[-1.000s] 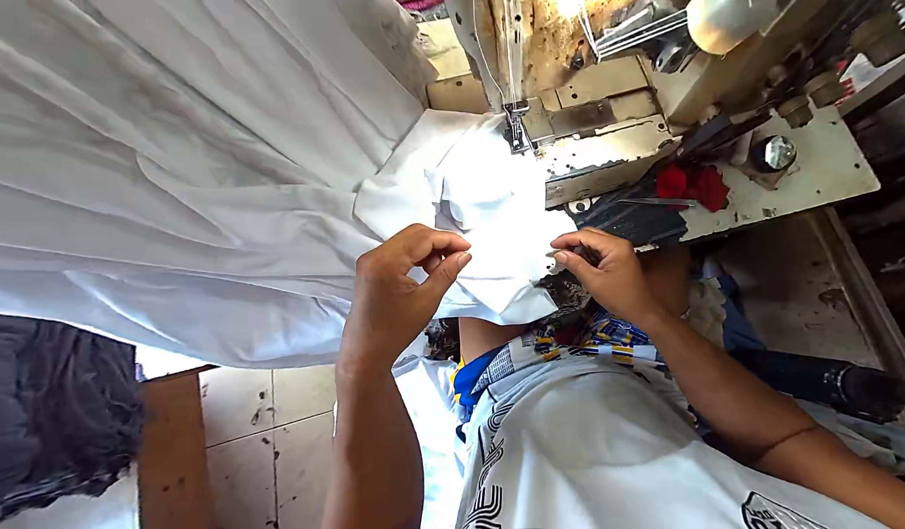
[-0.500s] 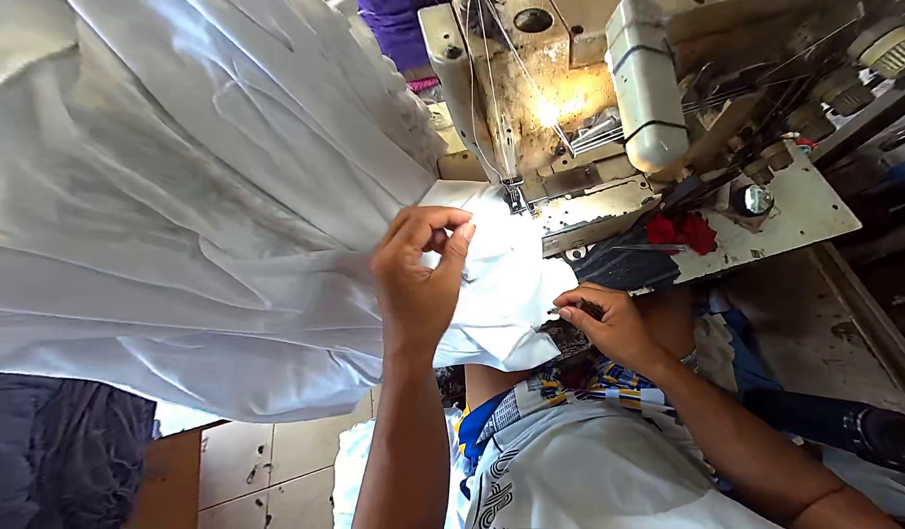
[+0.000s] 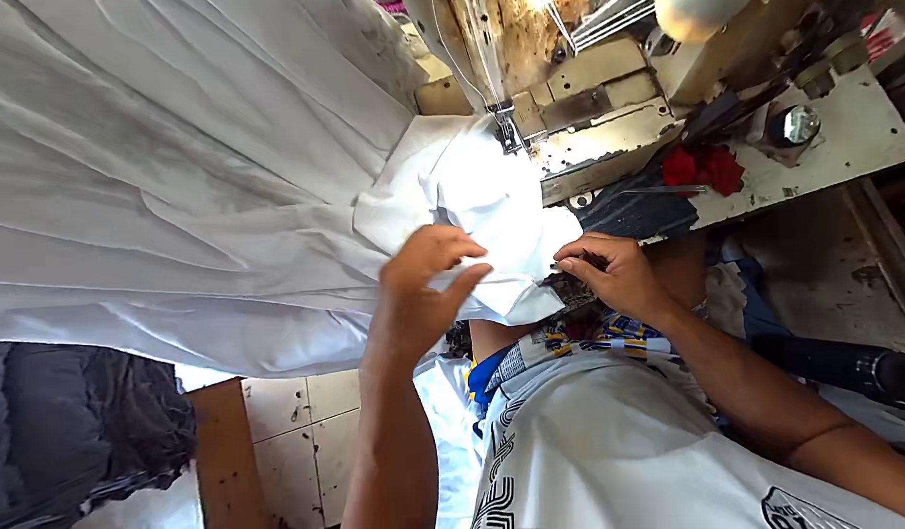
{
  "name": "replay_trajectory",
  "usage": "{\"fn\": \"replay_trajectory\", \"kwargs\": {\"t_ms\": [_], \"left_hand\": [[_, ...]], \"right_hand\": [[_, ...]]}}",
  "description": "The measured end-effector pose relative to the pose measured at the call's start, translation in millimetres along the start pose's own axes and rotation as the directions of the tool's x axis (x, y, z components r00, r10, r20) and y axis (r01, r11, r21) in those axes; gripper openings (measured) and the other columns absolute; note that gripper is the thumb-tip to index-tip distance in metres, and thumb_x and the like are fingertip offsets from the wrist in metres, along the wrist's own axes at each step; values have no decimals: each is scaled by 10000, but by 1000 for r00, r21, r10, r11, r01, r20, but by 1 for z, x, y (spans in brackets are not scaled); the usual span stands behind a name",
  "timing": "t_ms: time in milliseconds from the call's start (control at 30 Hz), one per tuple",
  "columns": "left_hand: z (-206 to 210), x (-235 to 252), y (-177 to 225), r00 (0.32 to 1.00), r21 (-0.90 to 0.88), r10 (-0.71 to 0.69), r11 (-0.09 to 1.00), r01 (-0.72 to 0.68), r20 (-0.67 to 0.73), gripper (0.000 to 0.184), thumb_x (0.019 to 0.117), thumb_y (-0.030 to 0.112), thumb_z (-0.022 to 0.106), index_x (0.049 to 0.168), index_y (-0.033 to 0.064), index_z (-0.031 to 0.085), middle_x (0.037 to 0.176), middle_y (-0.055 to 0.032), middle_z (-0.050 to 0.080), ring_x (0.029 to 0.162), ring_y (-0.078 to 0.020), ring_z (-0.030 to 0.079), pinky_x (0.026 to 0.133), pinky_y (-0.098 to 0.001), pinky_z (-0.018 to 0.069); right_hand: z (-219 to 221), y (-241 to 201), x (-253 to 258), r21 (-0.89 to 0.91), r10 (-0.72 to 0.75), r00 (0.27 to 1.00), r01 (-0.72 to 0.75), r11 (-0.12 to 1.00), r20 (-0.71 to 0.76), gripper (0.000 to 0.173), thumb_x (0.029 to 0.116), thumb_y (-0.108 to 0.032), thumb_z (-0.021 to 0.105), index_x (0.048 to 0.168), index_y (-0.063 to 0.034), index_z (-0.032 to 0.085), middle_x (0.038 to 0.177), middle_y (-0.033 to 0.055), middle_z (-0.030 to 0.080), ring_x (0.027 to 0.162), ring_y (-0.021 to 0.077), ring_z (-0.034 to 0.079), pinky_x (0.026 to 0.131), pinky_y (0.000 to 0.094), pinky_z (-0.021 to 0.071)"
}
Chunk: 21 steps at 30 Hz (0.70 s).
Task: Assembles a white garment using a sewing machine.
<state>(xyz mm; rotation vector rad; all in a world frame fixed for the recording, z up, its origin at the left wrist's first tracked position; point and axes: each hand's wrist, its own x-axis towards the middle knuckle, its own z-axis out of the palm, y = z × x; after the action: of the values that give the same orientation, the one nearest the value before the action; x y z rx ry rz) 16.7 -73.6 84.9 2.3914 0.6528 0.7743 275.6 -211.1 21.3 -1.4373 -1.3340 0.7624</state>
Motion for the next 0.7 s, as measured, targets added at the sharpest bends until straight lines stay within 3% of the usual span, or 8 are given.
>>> {"fn": "replay_trajectory", "kwargs": {"t_ms": [67, 133, 233, 400, 467, 567, 633, 700], "left_hand": [[18, -4, -6, 991, 39, -2, 999, -3, 133, 255, 932, 327, 752, 1105, 141, 768, 1235, -19, 646, 1157, -164, 599, 980, -370, 526], [29, -5, -12, 975, 133, -14, 991, -16, 223, 341, 904, 434, 757, 1129, 178, 767, 1243, -17, 617, 1136, -202, 562, 962, -418, 483], [37, -4, -17, 946, 214, -14, 975, -58, 323, 202, 907, 376, 758, 971, 184, 756, 1197, -25, 619, 1088, -246, 566, 917, -502, 450], [23, 1, -7, 952, 74, -3, 997, -21, 307, 170, 1004, 308, 641, 1020, 157, 717, 1140, 44, 688, 1110, -119, 632, 992, -409, 511], [15, 3, 3, 964, -2, -57, 998, 59, 260, 156, 1023, 294, 626, 1069, 158, 688, 1032, 69, 700, 974, -48, 672, 873, -306, 591], [7, 7, 17, 981, -92, -60, 993, 78, 186, 96, 1005, 216, 655, 1063, 140, 655, 961, 70, 668, 845, -24, 648, 737, -232, 583], [3, 10, 18, 984, -117, -35, 992, 56, 176, 124, 974, 186, 692, 1082, 137, 655, 988, 67, 670, 864, -33, 651, 746, -233, 586], [-5, 12, 15, 981, -82, -37, 995, 54, 192, 212, 941, 217, 744, 1130, 141, 684, 1028, 60, 667, 922, -41, 653, 799, -242, 589]], "right_hand": [[5, -1, -2, -2, -27, 999, 27, 1000, 18, 120, 984, -120, 683, 1064, -82, 765, 953, 9, 698, 786, 69, 650, 681, 227, 574], [11, -2, -3, 5, -42, 999, 41, 999, 33, 119, 984, -107, 681, 1066, -73, 760, 953, 14, 694, 825, 78, 661, 720, 239, 589], [19, -3, -5, 25, -44, 998, 42, 999, 43, 128, 977, -99, 685, 1078, -74, 760, 954, 11, 692, 843, 84, 666, 738, 248, 598], [20, -3, -5, 84, -41, 996, 35, 996, 77, 222, 958, -159, 730, 1173, -105, 740, 1087, 3, 691, 783, 62, 629, 652, 223, 563], [18, -6, -3, 138, -21, 983, -4, 990, 181, 382, 950, -241, 755, 1314, -144, 692, 1185, -12, 686, 733, 27, 590, 613, 196, 526], [23, -10, -2, 286, 76, 958, -157, 945, 275, 335, 940, -225, 768, 1250, -113, 712, 863, 1, 694, 605, 32, 561, 541, 197, 491], [25, -11, 2, 385, 98, 968, -184, 904, 231, 156, 928, -158, 764, 1044, -61, 724, 757, 2, 661, 574, 36, 553, 523, 193, 479], [21, -11, 9, 434, 80, 979, -156, 887, 189, 129, 921, -131, 760, 1000, -50, 700, 694, 13, 602, 526, 54, 506, 484, 203, 444]]}}
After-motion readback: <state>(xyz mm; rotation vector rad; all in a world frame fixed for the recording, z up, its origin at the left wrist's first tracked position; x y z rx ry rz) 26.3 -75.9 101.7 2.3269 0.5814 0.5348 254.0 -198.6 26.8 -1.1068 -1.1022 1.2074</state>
